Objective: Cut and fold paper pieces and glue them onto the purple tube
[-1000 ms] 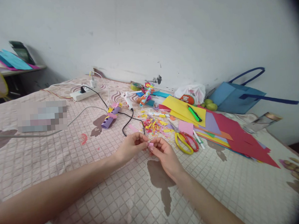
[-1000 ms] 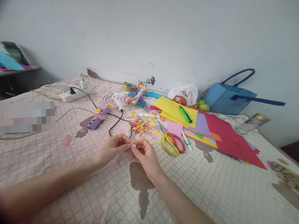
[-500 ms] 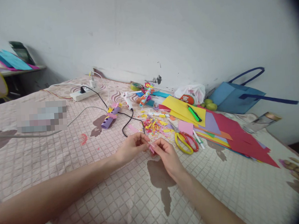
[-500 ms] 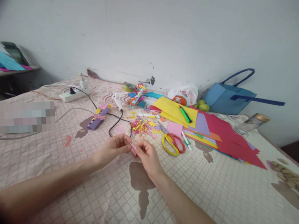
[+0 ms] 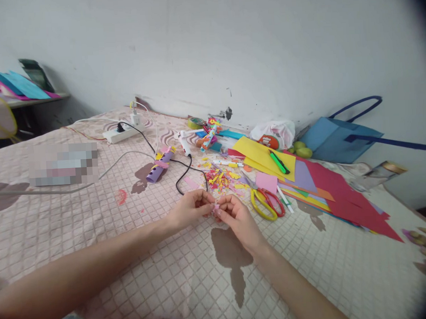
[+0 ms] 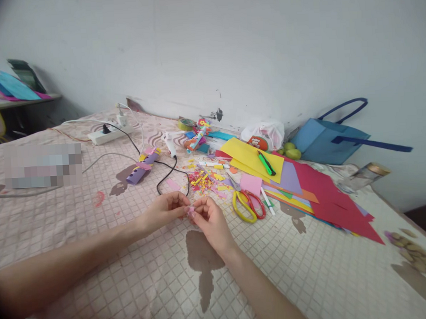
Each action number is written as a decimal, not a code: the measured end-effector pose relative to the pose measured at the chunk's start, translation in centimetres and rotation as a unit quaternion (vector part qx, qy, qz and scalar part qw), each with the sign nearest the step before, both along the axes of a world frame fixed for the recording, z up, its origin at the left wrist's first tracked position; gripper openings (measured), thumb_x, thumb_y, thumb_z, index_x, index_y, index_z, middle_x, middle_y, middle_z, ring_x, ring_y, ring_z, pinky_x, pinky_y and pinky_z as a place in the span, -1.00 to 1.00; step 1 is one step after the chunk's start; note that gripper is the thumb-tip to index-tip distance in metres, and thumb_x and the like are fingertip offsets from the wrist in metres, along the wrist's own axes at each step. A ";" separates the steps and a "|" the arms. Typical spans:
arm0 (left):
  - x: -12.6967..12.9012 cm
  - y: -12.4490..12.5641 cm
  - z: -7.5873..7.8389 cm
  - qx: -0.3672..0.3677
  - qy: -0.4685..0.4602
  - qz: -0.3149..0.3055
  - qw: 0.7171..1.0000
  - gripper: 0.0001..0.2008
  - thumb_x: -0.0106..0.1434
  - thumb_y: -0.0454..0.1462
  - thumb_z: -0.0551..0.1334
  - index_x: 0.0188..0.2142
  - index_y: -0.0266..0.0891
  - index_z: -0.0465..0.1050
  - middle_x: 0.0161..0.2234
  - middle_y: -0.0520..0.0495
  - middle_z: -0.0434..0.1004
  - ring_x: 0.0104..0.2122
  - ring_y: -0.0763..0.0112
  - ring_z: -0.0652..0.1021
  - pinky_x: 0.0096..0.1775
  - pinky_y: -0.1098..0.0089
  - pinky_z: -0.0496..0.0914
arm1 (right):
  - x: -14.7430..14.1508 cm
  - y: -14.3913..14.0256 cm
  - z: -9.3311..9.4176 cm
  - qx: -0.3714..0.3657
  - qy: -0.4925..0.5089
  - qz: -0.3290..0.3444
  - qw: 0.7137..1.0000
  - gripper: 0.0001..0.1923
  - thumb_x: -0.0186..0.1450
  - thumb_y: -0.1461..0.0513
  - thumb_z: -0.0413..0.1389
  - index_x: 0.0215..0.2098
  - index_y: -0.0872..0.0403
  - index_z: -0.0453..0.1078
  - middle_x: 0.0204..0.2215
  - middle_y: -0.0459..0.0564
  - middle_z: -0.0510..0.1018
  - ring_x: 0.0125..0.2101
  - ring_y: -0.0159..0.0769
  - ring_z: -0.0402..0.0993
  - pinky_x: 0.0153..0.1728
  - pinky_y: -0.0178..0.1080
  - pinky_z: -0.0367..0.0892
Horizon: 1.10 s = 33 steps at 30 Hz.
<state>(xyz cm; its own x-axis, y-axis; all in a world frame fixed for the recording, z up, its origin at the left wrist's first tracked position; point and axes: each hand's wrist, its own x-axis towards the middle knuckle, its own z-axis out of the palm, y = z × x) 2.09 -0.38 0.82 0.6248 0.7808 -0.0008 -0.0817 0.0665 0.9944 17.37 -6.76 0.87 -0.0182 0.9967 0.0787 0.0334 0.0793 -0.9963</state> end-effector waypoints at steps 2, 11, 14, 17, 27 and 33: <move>-0.1 0.1 0.1 -0.022 0.004 0.015 1.000 -0.76 0.02 -0.23 0.31 -0.37 -0.33 0.34 -0.51 0.00 0.45 -0.52 0.52 0.45 -0.44 0.46 0.31 | -0.2 -0.2 0.0 0.036 -0.076 -0.004 0.996 -0.83 0.19 0.19 0.11 -0.26 0.03 0.25 -0.40 -0.09 0.43 -0.40 -0.35 0.40 -0.35 -0.26 0.33; -0.2 0.1 0.1 -0.176 -0.040 0.040 0.983 -0.80 -0.05 -0.34 0.30 -0.39 -0.31 0.35 -0.56 0.07 0.40 -0.59 0.63 0.37 -0.47 0.54 0.25 | -0.5 -0.5 0.2 0.253 -0.356 -0.047 0.898 -0.77 0.19 0.41 0.01 -0.23 0.00 0.28 -0.27 0.00 0.39 -0.23 -0.26 0.37 -0.20 -0.18 0.34; -0.2 0.2 -0.1 -0.197 -0.052 0.033 0.978 -0.81 -0.03 -0.34 0.31 -0.40 -0.31 0.35 -0.58 0.09 0.38 -0.61 0.63 0.37 -0.48 0.54 0.24 | -0.2 -0.6 0.4 0.271 -0.363 -0.046 0.890 -0.81 0.25 0.39 -0.05 -0.28 0.02 0.31 -0.31 0.00 0.42 -0.23 -0.27 0.38 -0.19 -0.21 0.32; -0.2 0.2 -0.1 -0.183 -0.071 0.022 0.980 -0.82 0.05 -0.24 0.29 -0.40 -0.30 0.35 -0.56 0.08 0.38 -0.57 0.61 0.39 -0.44 0.52 0.26 | 0.0 -0.6 0.6 0.234 -0.315 -0.074 0.917 -0.87 0.25 0.35 -0.03 -0.36 0.05 0.33 -0.38 -0.02 0.44 -0.31 -0.30 0.39 -0.25 -0.24 0.32; -0.2 -0.1 0.8 -0.023 0.016 0.015 0.999 -0.75 0.02 -0.17 0.31 -0.46 -0.35 0.38 -0.55 0.02 0.42 -0.53 0.54 0.40 -0.43 0.48 0.26 | -0.1 -0.1 0.1 -0.003 0.047 -0.017 0.999 -0.86 0.23 0.16 0.09 -0.39 0.08 0.33 -0.54 -0.13 0.44 -0.51 -0.41 0.39 -0.42 -0.33 0.31; -0.3 -0.1 0.6 -0.013 0.039 0.002 0.999 -0.77 0.03 -0.18 0.29 -0.48 -0.34 0.39 -0.59 0.04 0.40 -0.54 0.54 0.40 -0.45 0.49 0.25 | -0.2 -0.2 0.3 0.001 0.028 -0.020 0.999 -0.84 0.19 0.15 0.14 -0.43 0.09 0.35 -0.56 -0.14 0.44 -0.55 -0.44 0.38 -0.47 -0.35 0.29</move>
<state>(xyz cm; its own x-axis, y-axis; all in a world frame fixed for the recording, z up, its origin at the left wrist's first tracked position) 1.74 -0.51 1.44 0.6192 0.7822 -0.0693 -0.0042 0.0916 0.9958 17.18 -6.92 1.15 0.0267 0.9963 0.0813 -0.0192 0.0819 -0.9965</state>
